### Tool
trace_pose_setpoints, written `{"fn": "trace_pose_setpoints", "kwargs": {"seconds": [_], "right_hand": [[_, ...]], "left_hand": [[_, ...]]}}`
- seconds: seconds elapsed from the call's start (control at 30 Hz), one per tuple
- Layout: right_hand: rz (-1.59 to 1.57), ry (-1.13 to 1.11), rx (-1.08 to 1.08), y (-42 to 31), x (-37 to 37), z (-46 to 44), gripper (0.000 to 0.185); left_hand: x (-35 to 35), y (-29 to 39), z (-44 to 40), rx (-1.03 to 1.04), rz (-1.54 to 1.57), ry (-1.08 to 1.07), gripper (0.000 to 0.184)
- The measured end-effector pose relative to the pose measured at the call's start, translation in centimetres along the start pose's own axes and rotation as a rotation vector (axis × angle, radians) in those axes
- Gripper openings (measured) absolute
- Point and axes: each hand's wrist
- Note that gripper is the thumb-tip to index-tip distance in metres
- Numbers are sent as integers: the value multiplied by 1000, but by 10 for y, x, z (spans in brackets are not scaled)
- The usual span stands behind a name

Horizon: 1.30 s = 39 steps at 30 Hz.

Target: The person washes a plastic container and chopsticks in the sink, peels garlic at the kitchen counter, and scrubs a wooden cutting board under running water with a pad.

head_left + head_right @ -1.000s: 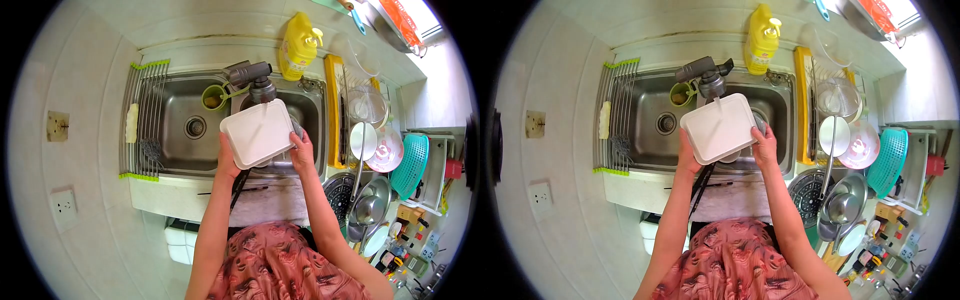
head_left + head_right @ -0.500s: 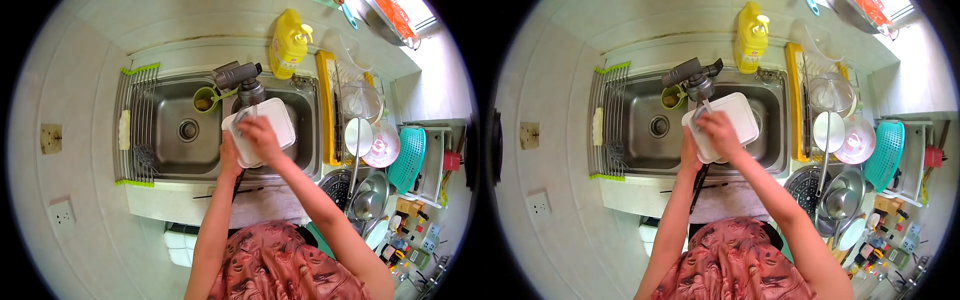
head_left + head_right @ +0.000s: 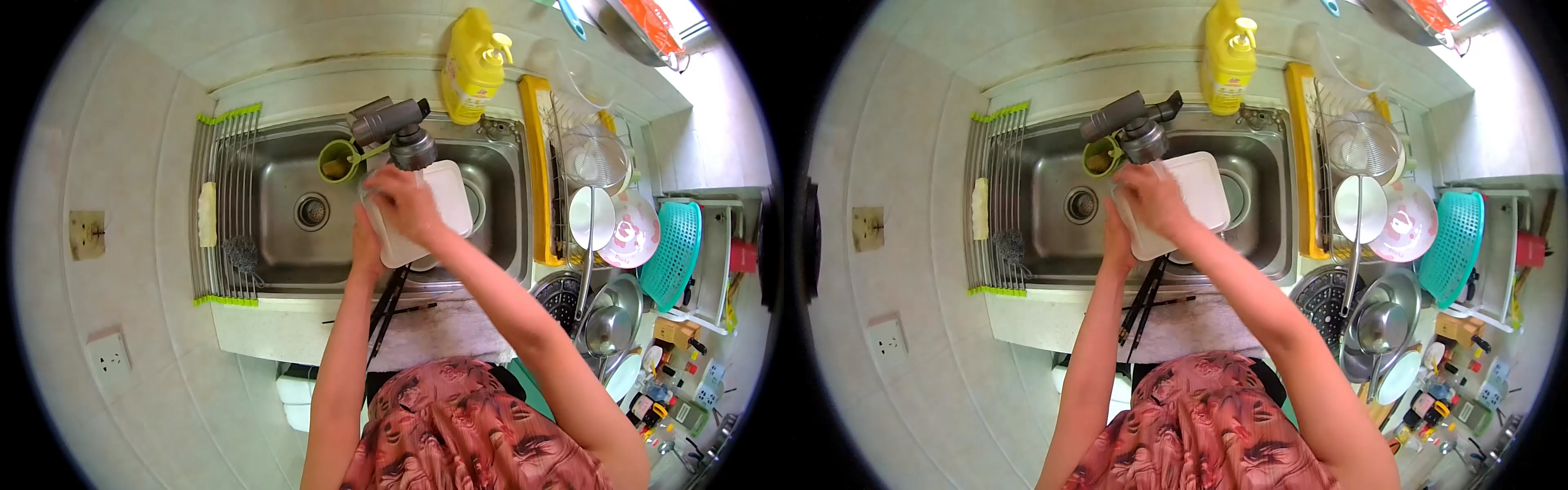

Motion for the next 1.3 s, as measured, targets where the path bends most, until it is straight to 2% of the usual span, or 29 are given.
{"fn": "trace_pose_setpoints", "kwargs": {"seconds": [0.03,0.07,0.17,0.2,0.27,0.37,0.5,0.57,0.63,0.67,0.77,0.83,0.93,1.03,1.27,1.3], "right_hand": [[-30,41,-138,-11,5,8,25],[-69,15,-99,-23,5,19,25],[-33,-52,-71,-35,2,56,27],[-55,-90,-70,-36,-5,67,27],[-101,-164,-73,-31,-25,85,26],[-50,-78,-51,5,-55,100,27],[-59,103,239,27,-98,75,27],[-42,153,200,39,-110,49,29],[-58,118,276,49,-118,20,32],[-71,34,310,59,-119,6,42],[21,-90,296,73,-109,-37,52],[27,-124,259,92,-92,-61,64],[-128,-88,283,98,-70,-84,65],[-122,-171,471,76,-70,-89,72],[-171,-12,201,77,-68,-38,60],[-206,8,280,71,-69,-26,57]], "left_hand": [[1,-1,-1,-3,86,10,69],[-6,-7,-7,-114,272,-36,71],[-17,-7,-4,-61,412,-227,64],[-35,-18,-13,-174,264,-148,58],[-23,-11,-5,-145,242,-104,54],[-24,-7,4,-102,265,-98,54],[-39,-2,0,-115,221,-96,58],[-37,-9,-5,-132,195,-79,59],[-33,-16,-9,-137,130,-86,60],[-31,-19,-10,-141,99,-90,61],[-36,-21,2,-116,160,-28,59],[-39,-12,17,-37,182,-34,57],[-41,2,35,33,91,74,60],[-41,12,41,72,55,118,61],[-19,17,53,153,-215,204,44],[-13,21,59,165,-296,220,41]]}}
Point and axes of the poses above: each hand's wrist, its own z-axis away from the middle knuckle, its own x-axis out of the palm, y = z × x
